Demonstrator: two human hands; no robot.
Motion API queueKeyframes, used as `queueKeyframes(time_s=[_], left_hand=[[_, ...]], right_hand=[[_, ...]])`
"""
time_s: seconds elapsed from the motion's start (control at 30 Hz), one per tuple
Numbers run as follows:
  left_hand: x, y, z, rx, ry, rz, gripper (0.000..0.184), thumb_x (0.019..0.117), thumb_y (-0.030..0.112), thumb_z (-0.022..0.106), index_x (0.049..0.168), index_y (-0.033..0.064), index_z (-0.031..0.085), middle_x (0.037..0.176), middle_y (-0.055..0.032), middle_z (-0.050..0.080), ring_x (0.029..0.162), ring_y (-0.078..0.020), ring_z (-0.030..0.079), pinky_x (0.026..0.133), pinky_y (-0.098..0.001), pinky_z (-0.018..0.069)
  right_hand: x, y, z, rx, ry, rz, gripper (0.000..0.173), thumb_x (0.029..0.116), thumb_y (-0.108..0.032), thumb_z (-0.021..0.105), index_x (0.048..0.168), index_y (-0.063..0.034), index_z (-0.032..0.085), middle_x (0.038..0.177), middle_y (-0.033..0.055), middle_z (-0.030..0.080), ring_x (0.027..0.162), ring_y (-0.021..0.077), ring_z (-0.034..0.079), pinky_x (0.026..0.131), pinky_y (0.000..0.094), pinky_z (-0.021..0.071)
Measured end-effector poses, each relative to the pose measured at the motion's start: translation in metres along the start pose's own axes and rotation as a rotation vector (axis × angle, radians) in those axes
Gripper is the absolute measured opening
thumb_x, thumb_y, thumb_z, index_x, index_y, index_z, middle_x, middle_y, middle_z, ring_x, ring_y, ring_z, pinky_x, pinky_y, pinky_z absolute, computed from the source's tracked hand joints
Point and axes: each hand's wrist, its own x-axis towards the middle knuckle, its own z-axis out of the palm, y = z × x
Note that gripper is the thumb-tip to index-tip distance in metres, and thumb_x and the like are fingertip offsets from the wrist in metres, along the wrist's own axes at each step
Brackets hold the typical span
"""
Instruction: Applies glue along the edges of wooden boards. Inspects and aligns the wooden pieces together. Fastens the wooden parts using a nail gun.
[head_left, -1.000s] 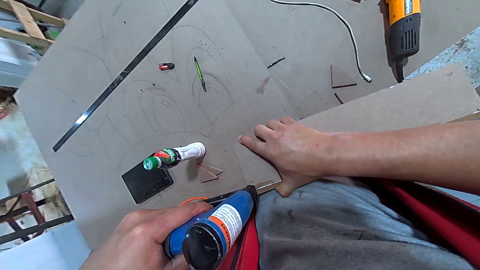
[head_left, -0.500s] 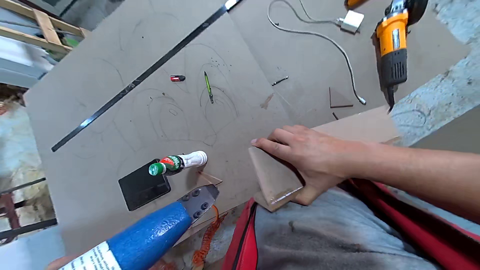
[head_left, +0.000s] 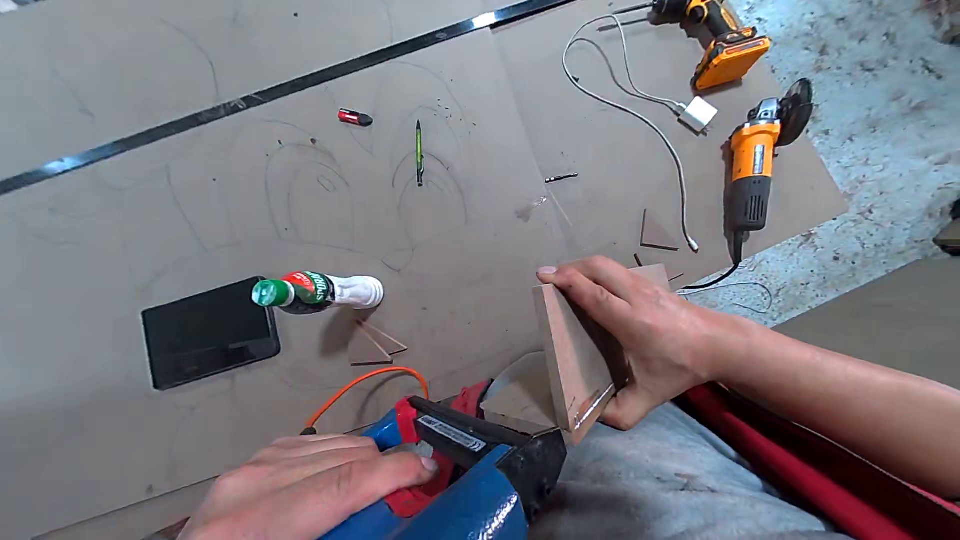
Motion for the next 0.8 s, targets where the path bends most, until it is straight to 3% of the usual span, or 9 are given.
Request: queueKeyframes(time_s=[0.2, 0.43, 0.57, 0.7, 0.8], left_hand=[[0.0031, -0.0008, -0.0023, 0.043, -0.042, -0.026, 0.032, 0.0997, 0.032, 0.061, 0.117, 0.0077, 0.073, 0.09, -0.0155, 0.075, 0.08, -0.0213, 0.071, 0.073, -0.039, 0.0574], [0.0057, -0.0005, -0.0046, 0.039, -0.073, -0.032, 0.034, 0.0996, 0.032, 0.06, 0.117, 0.0066, 0.073, 0.091, -0.0163, 0.075, 0.081, -0.0222, 0.071, 0.074, -0.04, 0.0575], [0.0062, 0.0012, -0.0012, 0.069, -0.068, -0.057, 0.031, 0.0985, 0.031, 0.061, 0.108, 0.0043, 0.073, 0.086, -0.0161, 0.074, 0.078, -0.0222, 0.071, 0.071, -0.0408, 0.0571], [0.0045, 0.0, 0.0007, 0.06, -0.06, -0.051, 0.034, 0.0992, 0.033, 0.063, 0.119, 0.0072, 0.073, 0.096, -0.0146, 0.076, 0.086, -0.0198, 0.073, 0.079, -0.0384, 0.0592], [0.0036, -0.0006, 0.0016, 0.063, -0.062, -0.041, 0.034, 0.0981, 0.033, 0.064, 0.119, 0.0075, 0.073, 0.095, -0.0142, 0.076, 0.086, -0.0202, 0.073, 0.078, -0.039, 0.0591]], right_hand=[[0.0001, -0.0023, 0.0003, -0.004, 0.003, -0.013, 0.131, 0.05, -0.065, 0.086, 0.155, -0.0035, 0.038, 0.126, 0.0133, 0.059, 0.116, 0.0253, 0.059, 0.094, 0.0401, 0.0553], [-0.003, -0.0027, 0.0008, -0.008, 0.005, -0.007, 0.129, 0.0505, -0.065, 0.086, 0.154, -0.0043, 0.039, 0.125, 0.0126, 0.059, 0.115, 0.0254, 0.058, 0.093, 0.04, 0.055], [-0.0044, -0.0034, 0.0017, -0.006, 0.002, 0.005, 0.13, 0.0482, -0.063, 0.088, 0.154, -0.0066, 0.039, 0.125, 0.0116, 0.059, 0.114, 0.0256, 0.058, 0.092, 0.0409, 0.0544], [-0.0058, -0.0025, 0.0035, 0.0, 0.009, 0.002, 0.129, 0.0484, -0.063, 0.088, 0.154, -0.0066, 0.039, 0.125, 0.0117, 0.059, 0.115, 0.0259, 0.058, 0.093, 0.0418, 0.0543], [-0.0061, -0.0024, 0.004, 0.007, 0.007, -0.003, 0.13, 0.0488, -0.064, 0.088, 0.154, -0.0068, 0.039, 0.125, 0.0112, 0.059, 0.115, 0.0254, 0.058, 0.093, 0.0411, 0.0539]])
